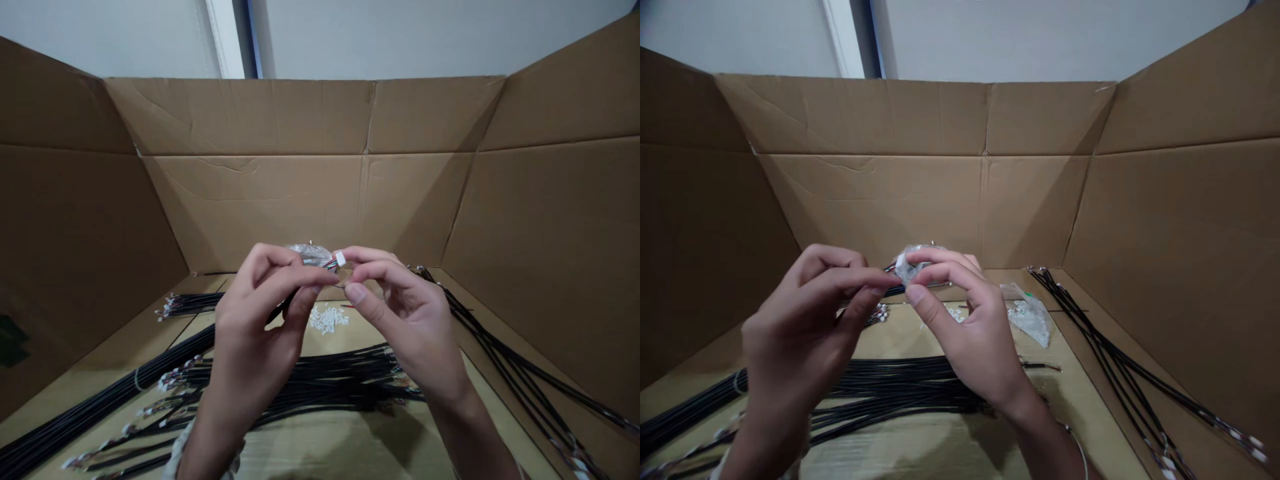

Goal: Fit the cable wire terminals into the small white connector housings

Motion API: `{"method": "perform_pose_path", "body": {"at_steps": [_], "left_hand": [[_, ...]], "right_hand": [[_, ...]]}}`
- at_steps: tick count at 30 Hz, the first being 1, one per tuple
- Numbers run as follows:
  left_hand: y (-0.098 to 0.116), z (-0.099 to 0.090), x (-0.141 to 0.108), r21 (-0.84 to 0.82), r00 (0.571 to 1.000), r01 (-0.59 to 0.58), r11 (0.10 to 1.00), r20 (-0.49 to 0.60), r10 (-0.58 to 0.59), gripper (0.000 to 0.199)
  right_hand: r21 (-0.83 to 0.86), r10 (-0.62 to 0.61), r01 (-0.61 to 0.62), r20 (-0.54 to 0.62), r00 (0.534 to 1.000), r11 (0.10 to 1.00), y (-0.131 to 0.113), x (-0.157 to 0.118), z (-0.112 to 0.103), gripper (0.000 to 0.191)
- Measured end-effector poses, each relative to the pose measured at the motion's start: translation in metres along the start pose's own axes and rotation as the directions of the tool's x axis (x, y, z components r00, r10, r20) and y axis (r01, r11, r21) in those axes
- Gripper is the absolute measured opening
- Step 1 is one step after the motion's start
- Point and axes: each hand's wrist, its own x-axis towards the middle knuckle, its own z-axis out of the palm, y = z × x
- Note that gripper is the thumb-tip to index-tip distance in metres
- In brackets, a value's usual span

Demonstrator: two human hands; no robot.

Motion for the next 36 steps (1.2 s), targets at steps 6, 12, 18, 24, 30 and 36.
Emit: {"method": "perform_pose_path", "body": {"at_steps": [6,12,18,24,30,36], "left_hand": [[0.004,-0.001,-0.003,0.189,0.996,-0.086,0.978,0.010,0.086,0.018],[0.007,-0.002,-0.001,0.190,0.997,-0.080,0.979,-0.002,0.081,0.016],[0.015,0.000,-0.006,0.152,0.995,-0.086,0.985,0.070,0.076,0.015],[0.016,0.003,-0.010,0.145,0.982,-0.148,0.978,0.141,0.128,0.022],[0.017,0.002,-0.011,0.132,0.981,-0.104,0.986,0.176,0.080,0.023],[0.013,-0.001,-0.022,-0.012,0.966,0.158,0.987,0.208,-0.153,0.028]], "right_hand": [[0.008,0.019,-0.019,-0.033,0.999,1.000,-0.001,-0.002,0.000,0.010],[0.085,0.024,-0.025,0.008,1.000,0.996,-0.003,-0.002,-0.002,0.009],[0.188,0.072,-0.080,0.053,0.996,0.979,-0.006,0.001,-0.010,0.020],[0.163,0.124,-0.129,0.041,0.991,0.978,-0.009,0.002,-0.011,0.013],[0.245,0.163,-0.177,0.078,0.984,0.953,-0.011,0.001,-0.013,0.016],[0.231,0.191,-0.213,0.115,0.975,0.949,-0.009,0.003,-0.016,0.016]]}}
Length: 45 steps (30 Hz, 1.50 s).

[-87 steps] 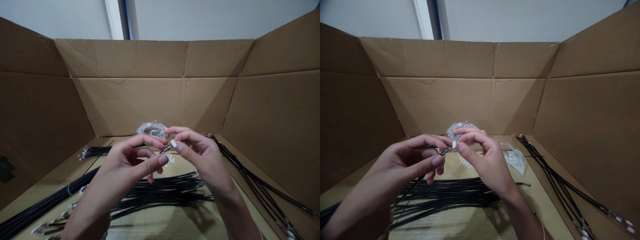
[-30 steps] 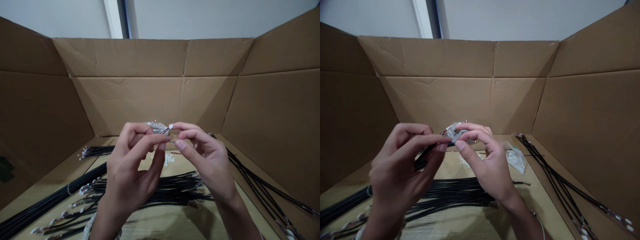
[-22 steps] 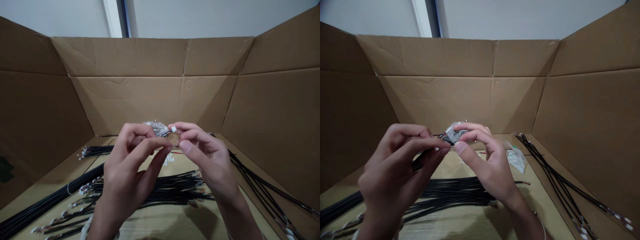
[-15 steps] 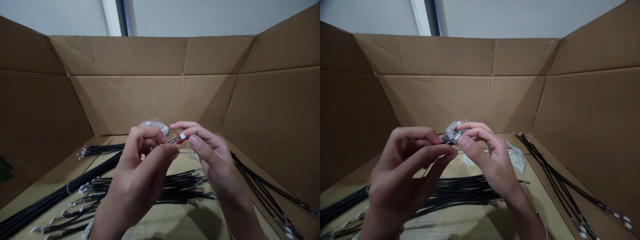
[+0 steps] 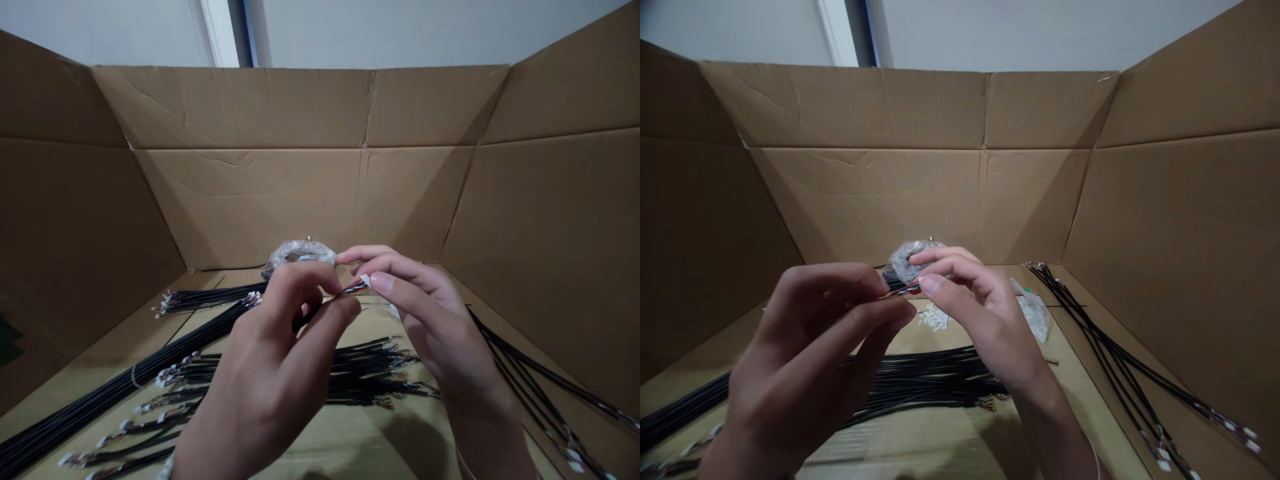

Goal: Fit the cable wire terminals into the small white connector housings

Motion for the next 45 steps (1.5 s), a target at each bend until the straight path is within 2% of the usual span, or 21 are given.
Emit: {"method": "perform_pose_path", "body": {"at_steps": [4,10,13,16,21,26,30,35,42,45], "left_hand": [[0.000,-0.003,0.001,-0.137,0.993,0.116,0.984,0.047,-0.110,0.026],[0.007,-0.007,0.001,-0.218,0.984,0.177,0.960,0.064,-0.167,0.030],[0.005,-0.004,-0.003,-0.299,0.978,0.204,0.932,0.017,-0.208,0.039],[0.003,-0.003,-0.007,-0.388,0.957,0.262,0.884,-0.013,-0.289,0.034],[0.003,-0.008,-0.006,-0.439,0.940,0.339,0.832,0.109,-0.325,0.025],[0.001,-0.009,-0.007,-0.430,0.942,0.316,0.846,0.039,-0.333,0.026],[0.002,-0.011,-0.003,-0.417,0.956,0.279,0.865,0.034,-0.292,0.031],[0.008,-0.013,0.006,-0.360,0.973,0.229,0.904,0.058,-0.223,0.024],[0.006,-0.011,0.005,-0.347,0.967,0.251,0.904,0.043,-0.252,0.026],[0.009,-0.012,0.008,-0.331,0.975,0.220,0.918,0.037,-0.220,0.026]], "right_hand": [[0.007,0.065,-0.065,0.032,0.997,0.998,0.000,0.002,-0.002,0.014],[0.090,0.164,-0.176,0.127,0.978,0.980,0.000,0.006,-0.004,0.015],[0.086,0.180,-0.197,0.173,0.968,0.977,0.001,0.006,-0.007,0.014],[0.061,0.178,-0.192,0.187,0.966,0.980,0.001,0.006,-0.009,0.014],[0.035,0.171,-0.181,0.197,0.965,0.983,0.000,0.007,-0.010,0.015],[0.013,0.178,-0.184,0.191,0.965,0.983,0.000,0.008,-0.011,0.015],[-0.004,0.178,-0.181,0.190,0.965,0.983,0.001,0.008,-0.012,0.016],[-0.014,0.177,-0.178,0.190,0.966,0.984,0.003,0.008,-0.013,0.017],[-0.017,0.184,-0.184,0.184,0.965,0.983,0.001,0.009,-0.014,0.017],[-0.024,0.179,-0.178,0.185,0.966,0.984,0.001,0.009,-0.013,0.018]]}}
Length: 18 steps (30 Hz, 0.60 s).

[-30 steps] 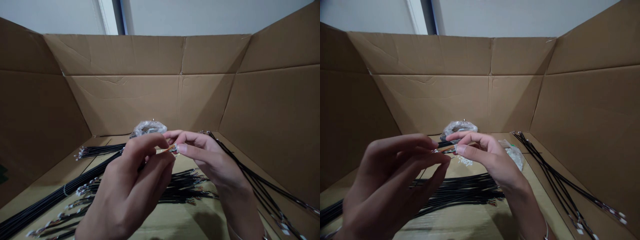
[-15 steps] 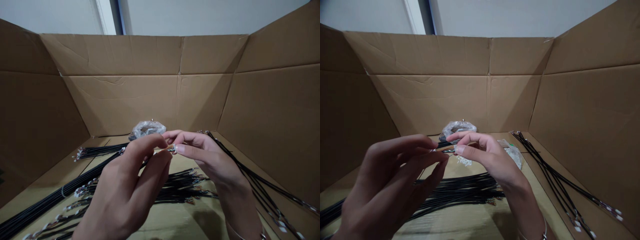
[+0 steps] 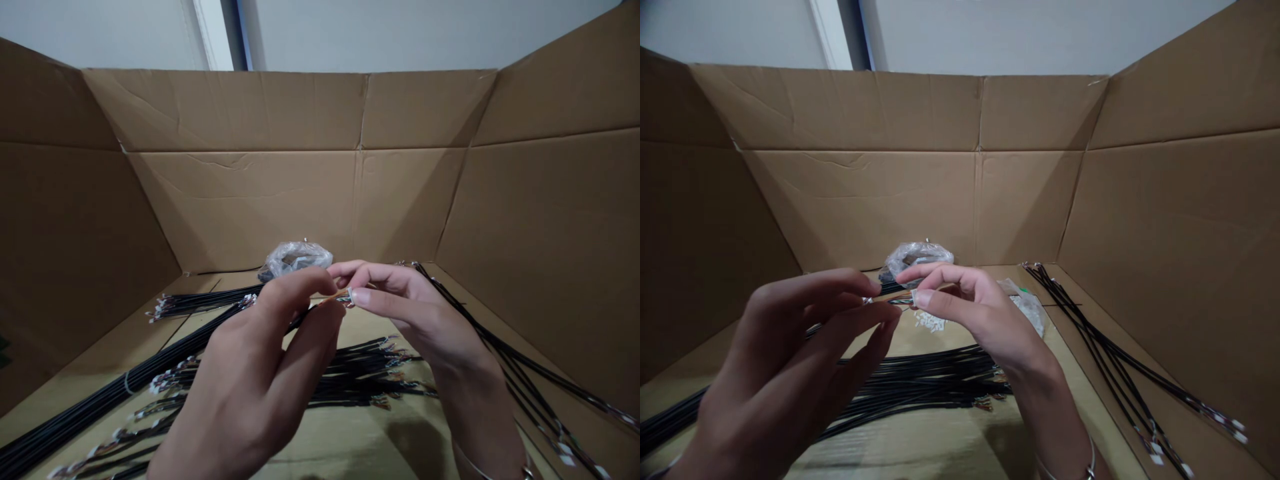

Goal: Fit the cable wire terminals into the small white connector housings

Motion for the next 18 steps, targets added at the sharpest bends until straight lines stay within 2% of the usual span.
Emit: {"method": "perform_pose_path", "body": {"at_steps": [4,9,18], "left_hand": [[0.0042,0.0009,0.0025,0.090,0.997,-0.076,0.993,0.023,0.075,0.023],[-0.0004,0.0018,-0.0007,0.235,0.997,-0.075,0.969,0.042,0.067,0.023],[0.0017,0.0014,0.0020,0.264,0.991,-0.128,0.956,0.060,0.116,0.022]], "right_hand": [[-0.009,0.009,-0.009,-0.002,1.000,1.000,-0.0011,-0.0006,0.0010,0.017],[-0.005,0.030,-0.030,-0.007,1.000,1.000,-0.0036,-0.0022,0.0022,0.018],[0.019,0.045,-0.044,-0.009,0.999,0.999,-0.0038,-0.0030,0.0038,0.021]]}}
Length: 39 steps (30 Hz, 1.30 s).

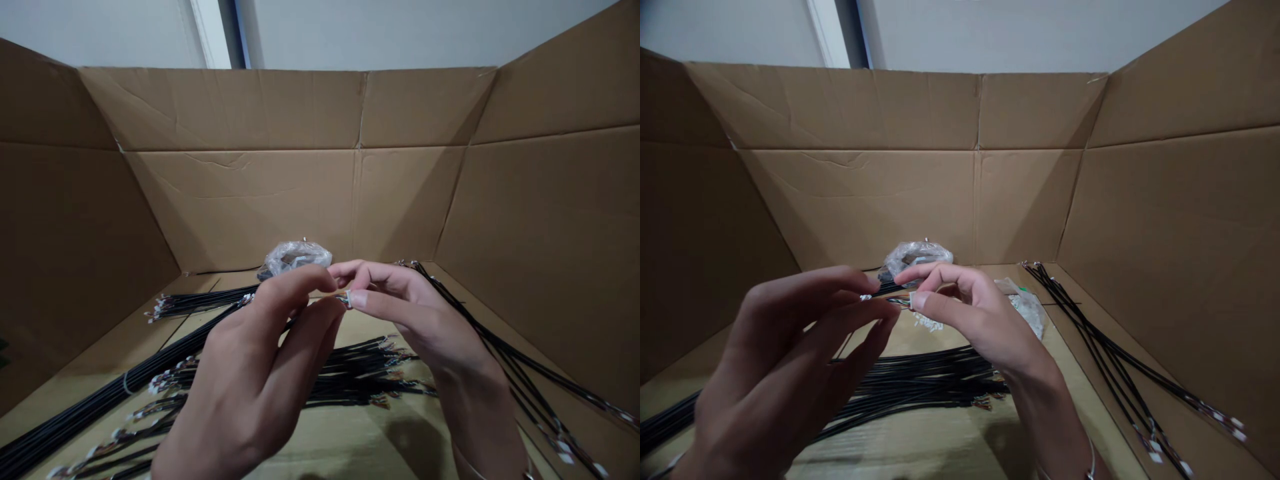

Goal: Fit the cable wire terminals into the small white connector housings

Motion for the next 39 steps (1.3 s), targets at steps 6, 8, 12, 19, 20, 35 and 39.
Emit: {"method": "perform_pose_path", "body": {"at_steps": [6,8,12,19,20,35,39], "left_hand": [[-0.003,0.002,0.002,0.062,0.998,-0.056,0.996,-0.039,0.059,0.027],[-0.003,0.002,0.002,0.062,0.999,-0.050,0.997,-0.009,0.051,0.029],[-0.003,0.004,0.004,0.037,0.999,-0.026,0.999,0.046,0.024,0.028],[-0.003,0.004,0.003,0.036,0.998,-0.057,0.998,0.039,0.055,0.029],[-0.003,0.004,0.003,0.032,0.997,-0.063,0.998,0.044,0.062,0.030],[-0.010,0.005,0.003,0.418,0.901,-0.361,0.834,-0.074,0.427,0.019],[-0.004,-0.001,0.007,0.144,0.979,-0.181,0.973,-0.067,0.193,0.019]], "right_hand": [[0.031,-0.016,0.016,-0.026,1.000,0.999,0.001,-0.001,0.003,0.020],[0.046,-0.011,0.013,-0.034,0.999,0.999,0.001,-0.002,0.003,0.020],[0.072,-0.008,0.011,-0.038,0.999,0.997,0.001,-0.003,0.005,0.020],[0.078,-0.001,0.006,-0.058,0.998,0.997,0.001,-0.002,0.007,0.021],[0.077,-0.003,0.008,-0.056,0.998,0.997,0.001,-0.002,0.008,0.021],[0.053,-0.107,0.110,-0.057,0.993,0.993,0.001,-0.005,0.010,0.017],[-0.109,-0.180,0.167,-0.116,0.977,0.980,0.000,-0.007,0.013,0.014]]}}
